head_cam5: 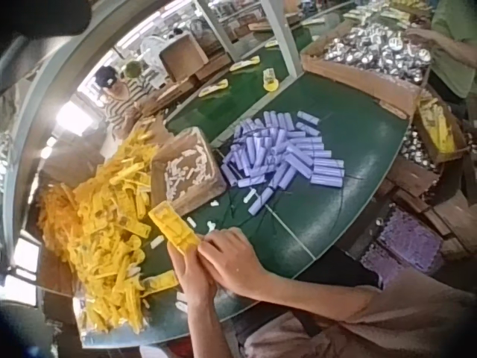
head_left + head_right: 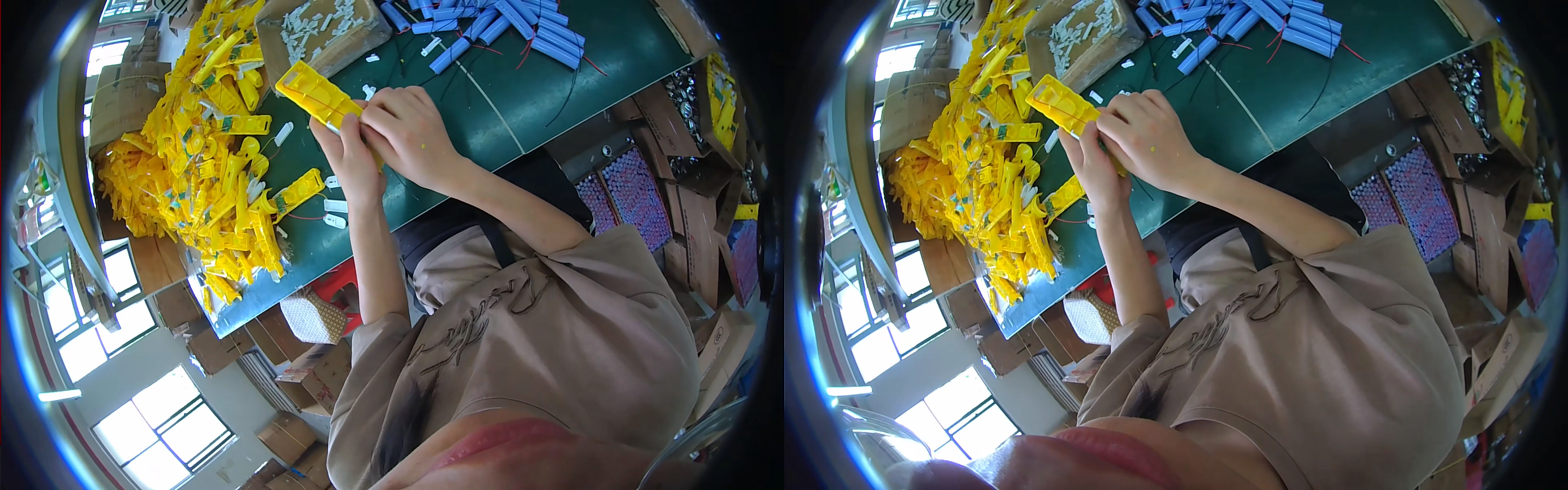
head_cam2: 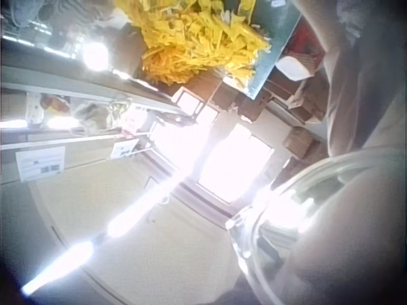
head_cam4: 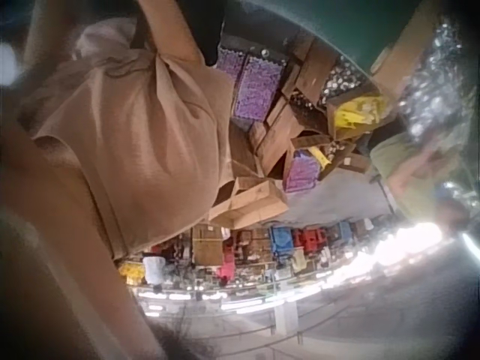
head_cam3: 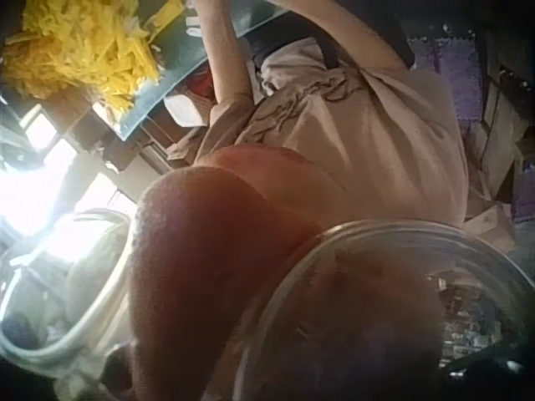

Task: Assembling components of a yellow electronic device by inserting a circuit board and battery into the plastic housing and securing parts.

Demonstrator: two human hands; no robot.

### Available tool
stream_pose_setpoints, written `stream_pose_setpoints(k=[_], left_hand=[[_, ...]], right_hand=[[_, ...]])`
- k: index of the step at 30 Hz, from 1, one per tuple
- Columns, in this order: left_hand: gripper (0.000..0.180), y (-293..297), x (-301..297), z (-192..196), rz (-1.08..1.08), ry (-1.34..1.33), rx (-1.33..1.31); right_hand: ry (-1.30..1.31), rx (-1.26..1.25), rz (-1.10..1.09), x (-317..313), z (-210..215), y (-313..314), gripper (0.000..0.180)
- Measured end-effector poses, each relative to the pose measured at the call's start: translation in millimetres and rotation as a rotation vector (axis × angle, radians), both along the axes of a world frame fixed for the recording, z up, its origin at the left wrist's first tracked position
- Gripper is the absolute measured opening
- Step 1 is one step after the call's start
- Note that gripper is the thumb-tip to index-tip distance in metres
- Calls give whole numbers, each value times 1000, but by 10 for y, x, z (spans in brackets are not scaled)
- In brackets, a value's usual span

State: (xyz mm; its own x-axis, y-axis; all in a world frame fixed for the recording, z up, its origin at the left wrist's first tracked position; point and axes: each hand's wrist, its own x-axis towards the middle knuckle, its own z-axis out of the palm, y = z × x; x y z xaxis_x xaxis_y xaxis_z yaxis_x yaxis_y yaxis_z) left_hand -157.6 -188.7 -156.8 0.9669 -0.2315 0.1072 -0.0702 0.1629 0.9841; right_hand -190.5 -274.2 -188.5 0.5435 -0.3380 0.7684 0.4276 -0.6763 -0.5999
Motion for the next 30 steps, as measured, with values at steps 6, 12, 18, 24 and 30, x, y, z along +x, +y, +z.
stream_pose_setpoints(k=[6,12,18,24,30], left_hand=[[34,122,73,-106,16,-28,167],[36,268,108,-66,-166,27,220],[36,382,113,-86,-185,66,168],[43,443,15,-33,-212,0,143],[44,379,-74,-31,-225,-94,210]], right_hand=[[99,-18,174,-22,-93,-137,11],[369,-733,-19,192,-331,-1290,23],[347,-939,207,348,109,-1428,20],[435,136,505,246,553,-874,26],[260,562,710,230,307,-211,25]])
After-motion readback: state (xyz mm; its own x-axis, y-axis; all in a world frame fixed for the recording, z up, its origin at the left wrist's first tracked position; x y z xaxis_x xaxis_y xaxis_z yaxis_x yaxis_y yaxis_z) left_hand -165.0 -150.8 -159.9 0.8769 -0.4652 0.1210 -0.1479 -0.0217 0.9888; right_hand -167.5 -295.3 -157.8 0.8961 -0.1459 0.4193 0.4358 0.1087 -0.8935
